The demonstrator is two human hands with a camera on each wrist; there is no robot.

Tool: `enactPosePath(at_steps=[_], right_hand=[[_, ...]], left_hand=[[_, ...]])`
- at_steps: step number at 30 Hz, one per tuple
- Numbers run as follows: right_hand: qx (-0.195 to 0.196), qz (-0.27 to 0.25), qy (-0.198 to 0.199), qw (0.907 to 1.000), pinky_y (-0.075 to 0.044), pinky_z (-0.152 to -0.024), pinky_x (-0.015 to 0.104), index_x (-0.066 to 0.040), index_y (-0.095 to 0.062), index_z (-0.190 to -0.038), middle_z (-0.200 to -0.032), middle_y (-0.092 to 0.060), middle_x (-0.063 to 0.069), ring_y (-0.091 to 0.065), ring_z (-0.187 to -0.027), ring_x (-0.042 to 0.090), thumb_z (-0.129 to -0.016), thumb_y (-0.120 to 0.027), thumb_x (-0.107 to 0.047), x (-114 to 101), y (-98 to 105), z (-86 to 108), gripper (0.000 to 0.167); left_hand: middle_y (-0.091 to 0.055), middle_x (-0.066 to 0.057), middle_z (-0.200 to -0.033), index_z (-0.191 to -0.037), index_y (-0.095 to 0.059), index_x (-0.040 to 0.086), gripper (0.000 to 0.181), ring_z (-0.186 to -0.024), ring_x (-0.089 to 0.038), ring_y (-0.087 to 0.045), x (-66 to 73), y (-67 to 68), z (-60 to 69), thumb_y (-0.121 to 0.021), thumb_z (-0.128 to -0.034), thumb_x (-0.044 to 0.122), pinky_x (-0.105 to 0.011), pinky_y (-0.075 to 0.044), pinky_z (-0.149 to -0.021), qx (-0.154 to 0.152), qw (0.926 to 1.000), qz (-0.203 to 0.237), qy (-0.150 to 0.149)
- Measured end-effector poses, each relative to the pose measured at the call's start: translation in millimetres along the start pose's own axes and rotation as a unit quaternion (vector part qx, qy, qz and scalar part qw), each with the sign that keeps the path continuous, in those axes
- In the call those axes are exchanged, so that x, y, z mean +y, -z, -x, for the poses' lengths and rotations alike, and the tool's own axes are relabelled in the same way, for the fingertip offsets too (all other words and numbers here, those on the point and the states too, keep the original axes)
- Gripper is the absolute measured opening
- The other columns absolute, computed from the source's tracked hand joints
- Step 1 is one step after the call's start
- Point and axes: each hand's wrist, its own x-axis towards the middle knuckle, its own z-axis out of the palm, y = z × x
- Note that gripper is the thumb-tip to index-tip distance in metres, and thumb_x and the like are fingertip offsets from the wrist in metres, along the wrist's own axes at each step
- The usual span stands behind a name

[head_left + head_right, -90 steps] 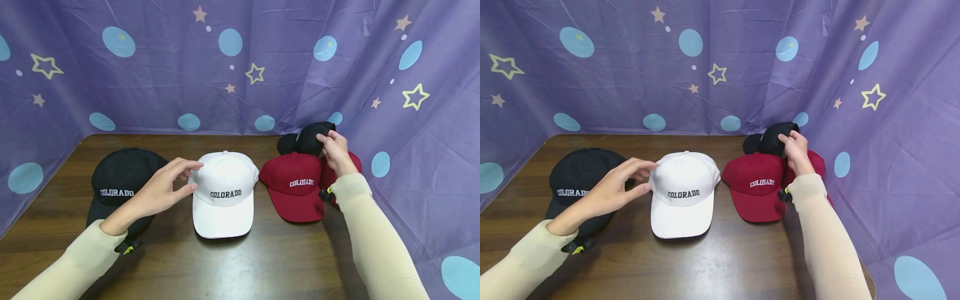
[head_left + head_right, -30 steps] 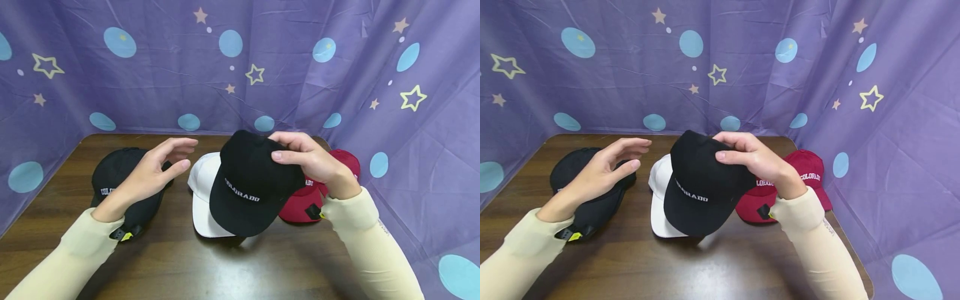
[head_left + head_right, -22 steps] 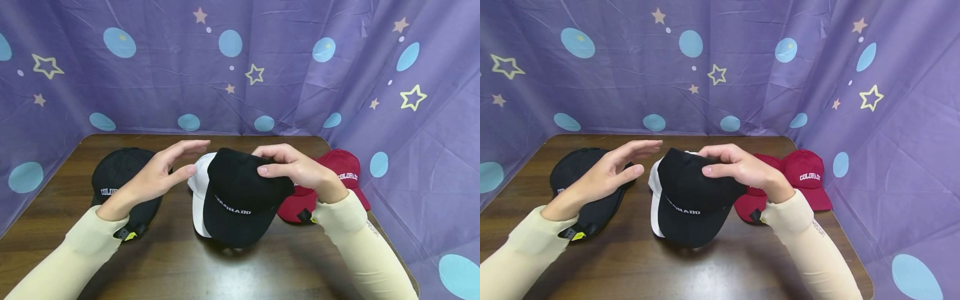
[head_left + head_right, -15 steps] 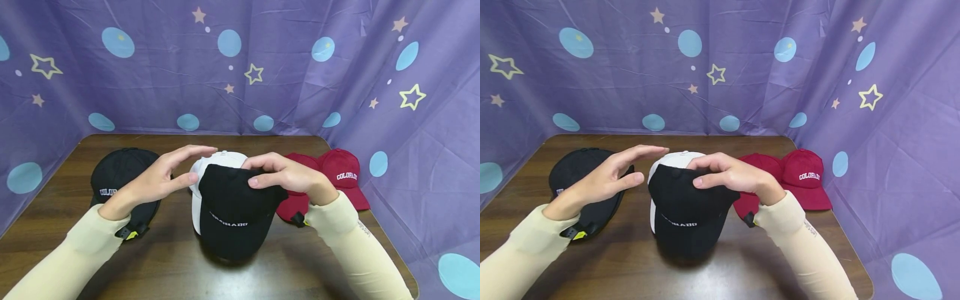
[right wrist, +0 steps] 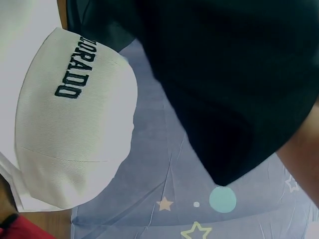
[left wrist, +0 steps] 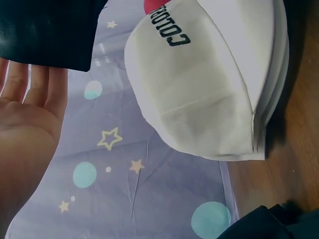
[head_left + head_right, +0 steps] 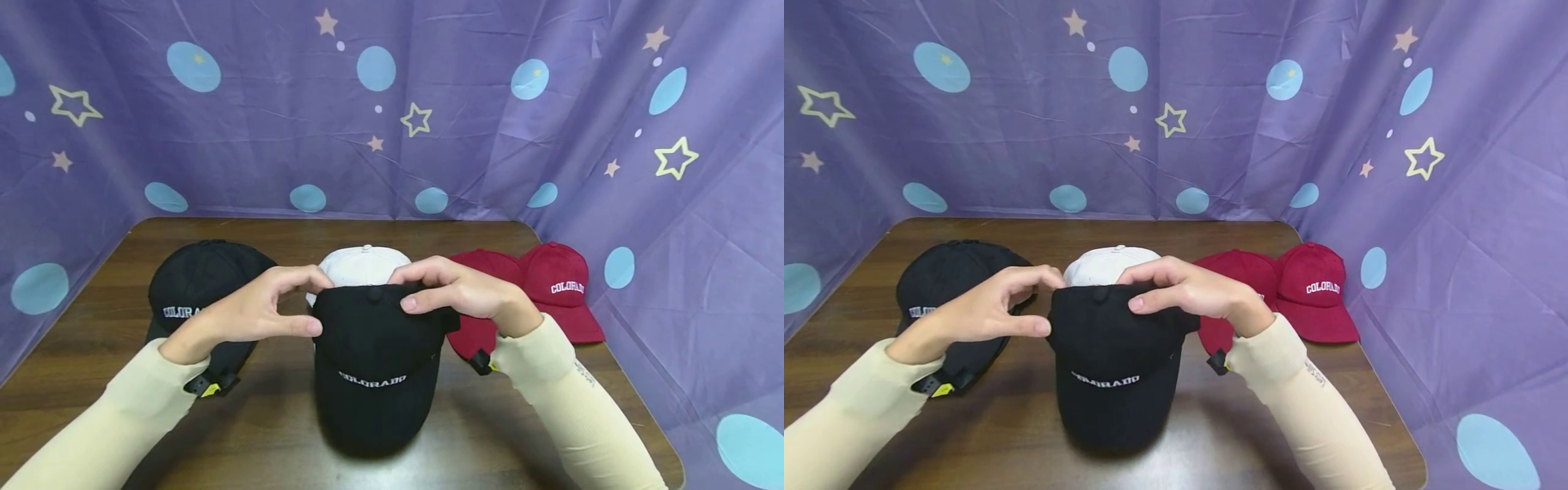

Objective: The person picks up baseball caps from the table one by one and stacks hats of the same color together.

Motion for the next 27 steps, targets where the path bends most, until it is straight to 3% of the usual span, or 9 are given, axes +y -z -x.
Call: enactPosePath(at_steps=[5, 11, 16, 23, 27], right_hand=[[0.010, 0.029, -0.006, 0.9995, -0.057, -0.092, 0.038, 0.002, -0.066, -0.126, -0.110, -0.069, 0.012, -0.068, -0.101, 0.029, -0.103, -0.059, -0.005, 3.4, 0.2, 0.8, 0.025], [0.044, 0.080, 0.002, 0.9958, -0.058, -0.090, 0.038, -0.005, -0.069, -0.123, -0.106, -0.072, 0.011, -0.070, -0.097, 0.030, -0.104, -0.060, -0.010, 6.9, 2.7, 1.1, 0.021], [0.077, 0.090, 0.019, 0.9928, -0.058, -0.092, 0.040, -0.006, -0.067, -0.126, -0.111, -0.072, 0.010, -0.069, -0.101, 0.031, -0.103, -0.066, -0.008, 9.6, 4.5, 0.6, 0.023], [0.125, 0.122, 0.031, 0.9842, -0.058, -0.098, 0.043, -0.012, -0.060, -0.140, -0.123, -0.070, 0.006, -0.069, -0.110, 0.026, -0.093, -0.081, -0.007, 15.7, 3.4, -3.9, 0.052], [0.145, 0.122, 0.030, 0.9814, -0.061, -0.090, 0.042, -0.016, -0.058, -0.141, -0.123, -0.069, 0.004, -0.069, -0.108, 0.025, -0.091, -0.083, -0.008, 18.2, 1.1, -7.6, 0.057]], left_hand=[[-0.067, -0.001, -0.101, -0.112, -0.066, 0.018, 0.034, -0.092, -0.019, -0.065, 6.2, -1.8, 2.2, -0.078, -0.0908, -0.006, -0.031, -0.054, -0.084, 0.002, 0.9992, 0.038, 0.008], [-0.061, -0.003, -0.095, -0.112, -0.064, 0.010, 0.028, -0.082, -0.018, -0.056, 14.1, -0.2, 8.8, -0.072, -0.0946, -0.010, -0.031, -0.050, -0.069, 0.048, 0.9955, 0.079, 0.019], [-0.064, -0.003, -0.095, -0.113, -0.063, 0.007, 0.024, -0.083, -0.018, -0.060, 18.3, 4.4, 14.1, -0.068, -0.0967, -0.010, -0.031, -0.052, -0.071, 0.087, 0.9909, 0.099, 0.029], [-0.063, -0.004, -0.095, -0.114, -0.062, 0.006, 0.022, -0.084, -0.019, -0.060, 19.1, 12.1, 22.2, -0.061, -0.1002, -0.011, -0.029, -0.052, -0.076, 0.128, 0.9804, 0.146, 0.032], [-0.063, -0.004, -0.097, -0.114, -0.062, 0.007, 0.023, -0.086, -0.019, -0.060, 18.4, 16.4, 24.6, -0.057, -0.1013, -0.012, -0.028, -0.053, -0.077, 0.141, 0.9761, 0.160, 0.044]])
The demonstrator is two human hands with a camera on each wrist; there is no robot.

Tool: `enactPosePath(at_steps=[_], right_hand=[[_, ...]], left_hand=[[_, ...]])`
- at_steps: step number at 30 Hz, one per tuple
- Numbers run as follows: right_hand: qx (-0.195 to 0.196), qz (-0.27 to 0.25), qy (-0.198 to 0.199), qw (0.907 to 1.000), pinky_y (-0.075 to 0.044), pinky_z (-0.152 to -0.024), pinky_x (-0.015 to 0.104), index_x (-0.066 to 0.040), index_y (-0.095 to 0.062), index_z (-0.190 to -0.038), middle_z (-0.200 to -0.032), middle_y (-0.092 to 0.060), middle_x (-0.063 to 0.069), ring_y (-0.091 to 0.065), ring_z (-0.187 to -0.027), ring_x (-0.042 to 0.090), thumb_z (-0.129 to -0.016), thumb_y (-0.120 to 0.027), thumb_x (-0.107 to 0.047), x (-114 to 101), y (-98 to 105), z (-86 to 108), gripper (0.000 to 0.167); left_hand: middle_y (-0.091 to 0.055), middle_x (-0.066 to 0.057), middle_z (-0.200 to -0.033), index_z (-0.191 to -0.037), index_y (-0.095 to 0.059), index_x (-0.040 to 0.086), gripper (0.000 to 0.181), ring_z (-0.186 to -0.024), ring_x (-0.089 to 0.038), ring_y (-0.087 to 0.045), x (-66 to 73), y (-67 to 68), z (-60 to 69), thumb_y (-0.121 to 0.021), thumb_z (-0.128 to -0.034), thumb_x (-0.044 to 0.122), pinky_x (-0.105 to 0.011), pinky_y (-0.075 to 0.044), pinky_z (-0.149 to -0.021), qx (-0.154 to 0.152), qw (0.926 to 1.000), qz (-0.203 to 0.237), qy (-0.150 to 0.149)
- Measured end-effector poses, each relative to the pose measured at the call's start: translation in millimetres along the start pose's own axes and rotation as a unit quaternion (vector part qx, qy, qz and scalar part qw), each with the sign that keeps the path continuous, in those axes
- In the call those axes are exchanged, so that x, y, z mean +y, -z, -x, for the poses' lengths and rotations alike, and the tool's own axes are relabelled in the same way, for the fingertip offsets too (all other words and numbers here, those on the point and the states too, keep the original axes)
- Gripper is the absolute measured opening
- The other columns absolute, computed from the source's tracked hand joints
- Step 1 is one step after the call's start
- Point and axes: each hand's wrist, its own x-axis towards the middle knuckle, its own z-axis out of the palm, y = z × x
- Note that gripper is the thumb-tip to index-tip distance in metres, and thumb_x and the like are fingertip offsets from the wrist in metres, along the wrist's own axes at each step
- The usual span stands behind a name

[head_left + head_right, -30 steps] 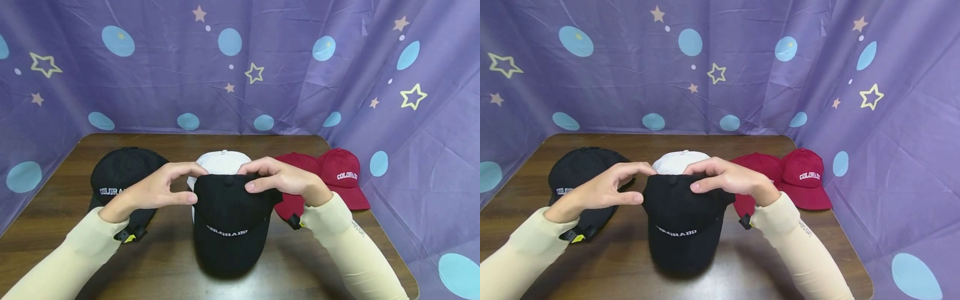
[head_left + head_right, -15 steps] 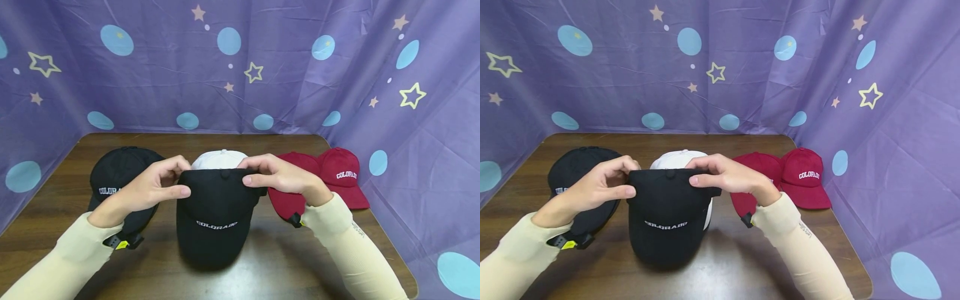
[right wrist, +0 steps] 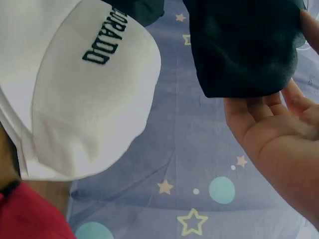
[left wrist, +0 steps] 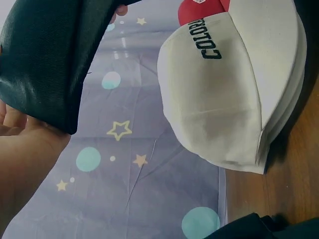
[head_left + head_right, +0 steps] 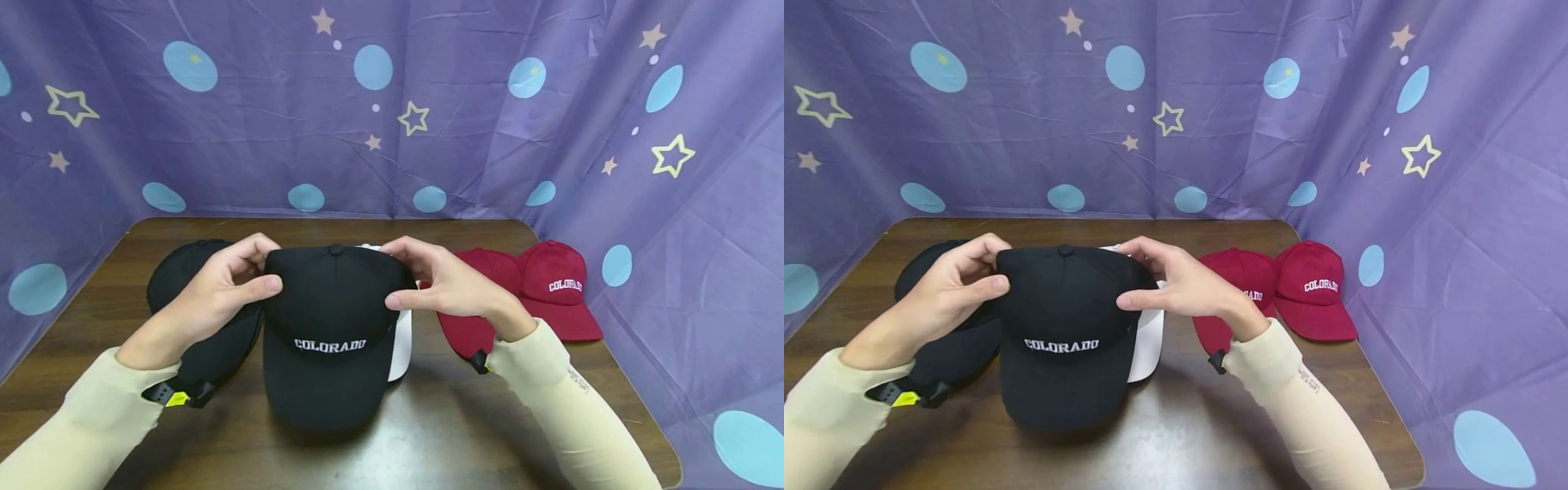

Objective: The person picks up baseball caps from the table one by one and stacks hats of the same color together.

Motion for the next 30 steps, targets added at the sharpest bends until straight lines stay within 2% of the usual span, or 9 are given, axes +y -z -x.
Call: enactPosePath(at_steps=[4, 7, 10, 15, 18, 21, 24, 28, 30], right_hand=[[0.009, -0.024, 0.012, 0.9996, -0.061, -0.084, 0.041, -0.014, -0.059, -0.140, -0.118, -0.070, 0.008, -0.069, -0.105, 0.028, -0.092, -0.081, -0.004, 3.2, -4.4, -3.9, 0.054], [0.012, -0.057, 0.016, 0.9982, -0.061, -0.089, 0.040, -0.011, -0.059, -0.140, -0.118, -0.068, 0.011, -0.068, -0.107, 0.032, -0.093, -0.080, -0.002, 5.6, -8.5, -7.7, 0.052], [0.018, -0.081, 0.010, 0.9965, -0.060, -0.093, 0.040, -0.011, -0.059, -0.141, -0.119, -0.068, 0.013, -0.067, -0.110, 0.033, -0.094, -0.079, -0.001, 8.5, -13.5, -12.5, 0.052], [0.032, -0.091, -0.006, 0.9953, -0.059, -0.093, 0.041, -0.015, -0.061, -0.140, -0.116, -0.068, 0.013, -0.068, -0.108, 0.032, -0.096, -0.078, -0.006, 11.5, -24.6, -24.0, 0.048], [0.039, -0.093, -0.012, 0.9948, -0.060, -0.093, 0.043, -0.017, -0.062, -0.139, -0.116, -0.069, 0.012, -0.069, -0.108, 0.030, -0.097, -0.077, -0.010, 10.7, -33.4, -34.4, 0.045], [0.048, -0.100, -0.016, 0.9937, -0.059, -0.095, 0.043, -0.018, -0.063, -0.139, -0.119, -0.070, 0.009, -0.070, -0.110, 0.028, -0.098, -0.077, -0.013, 9.6, -43.1, -46.7, 0.044], [0.053, -0.117, -0.017, 0.9916, -0.059, -0.096, 0.041, -0.017, -0.063, -0.140, -0.122, -0.071, 0.008, -0.070, -0.112, 0.026, -0.098, -0.077, -0.015, 9.6, -52.9, -60.0, 0.045], [0.060, -0.141, -0.018, 0.9881, -0.057, -0.097, 0.037, -0.015, -0.062, -0.143, -0.122, -0.072, 0.008, -0.070, -0.112, 0.023, -0.099, -0.076, -0.016, 8.1, -64.8, -77.2, 0.046], [0.067, -0.149, -0.023, 0.9863, -0.057, -0.098, 0.034, -0.015, -0.062, -0.143, -0.121, -0.073, 0.006, -0.070, -0.111, 0.020, -0.099, -0.076, -0.017, 7.1, -70.2, -86.2, 0.047]], left_hand=[[-0.063, -0.005, -0.095, -0.115, -0.062, 0.005, 0.022, -0.085, -0.019, -0.062, 2.2, 4.4, 0.8, -0.059, -0.1008, -0.012, -0.027, -0.053, -0.078, 0.019, 0.9991, -0.036, 0.009], [-0.064, -0.007, -0.094, -0.116, -0.063, 0.004, 0.022, -0.084, -0.020, -0.063, 5.0, 8.6, 2.1, -0.062, -0.1001, -0.011, -0.027, -0.053, -0.077, 0.030, 0.9954, -0.088, 0.023], [-0.066, -0.008, -0.094, -0.119, -0.063, 0.005, 0.023, -0.084, -0.020, -0.064, 6.8, 14.8, 4.0, -0.062, -0.1008, -0.009, -0.027, -0.053, -0.078, 0.030, 0.9913, -0.122, 0.040], [-0.065, -0.007, -0.094, -0.124, -0.062, 0.004, 0.024, -0.084, -0.020, -0.063, 6.9, 31.0, 8.9, -0.061, -0.1027, -0.007, -0.028, -0.052, -0.076, 0.032, 0.9880, -0.138, 0.061], [-0.065, -0.006, -0.095, -0.126, -0.062, 0.003, 0.025, -0.085, -0.019, -0.061, 5.6, 43.3, 13.6, -0.059, -0.1037, -0.007, -0.027, -0.052, -0.076, 0.043, 0.9895, -0.118, 0.071], [-0.067, -0.006, -0.100, -0.127, -0.061, 0.002, 0.026, -0.090, -0.017, -0.064, 3.6, 57.8, 19.0, -0.053, -0.1053, -0.009, -0.026, -0.055, -0.078, 0.037, 0.9948, -0.050, 0.081], [-0.069, -0.006, -0.105, -0.130, -0.060, 0.000, 0.030, -0.094, -0.017, -0.069, 2.3, 75.1, 24.2, -0.046, -0.1068, -0.012, -0.027, -0.058, -0.079, 0.019, 0.9961, 0.018, 0.085], [-0.071, -0.007, -0.110, -0.134, -0.058, -0.001, 0.034, -0.096, -0.017, -0.072, 0.4, 100.3, 29.4, -0.040, -0.1082, -0.012, -0.028, -0.058, -0.079, 0.008, 0.9953, 0.045, 0.086], [-0.070, -0.004, -0.108, -0.136, -0.058, 0.001, 0.036, -0.092, -0.012, -0.068, -1.8, 111.7, 31.8, -0.039, -0.1086, -0.012, -0.024, -0.053, -0.073, 0.016, 0.9946, 0.053, 0.088]])
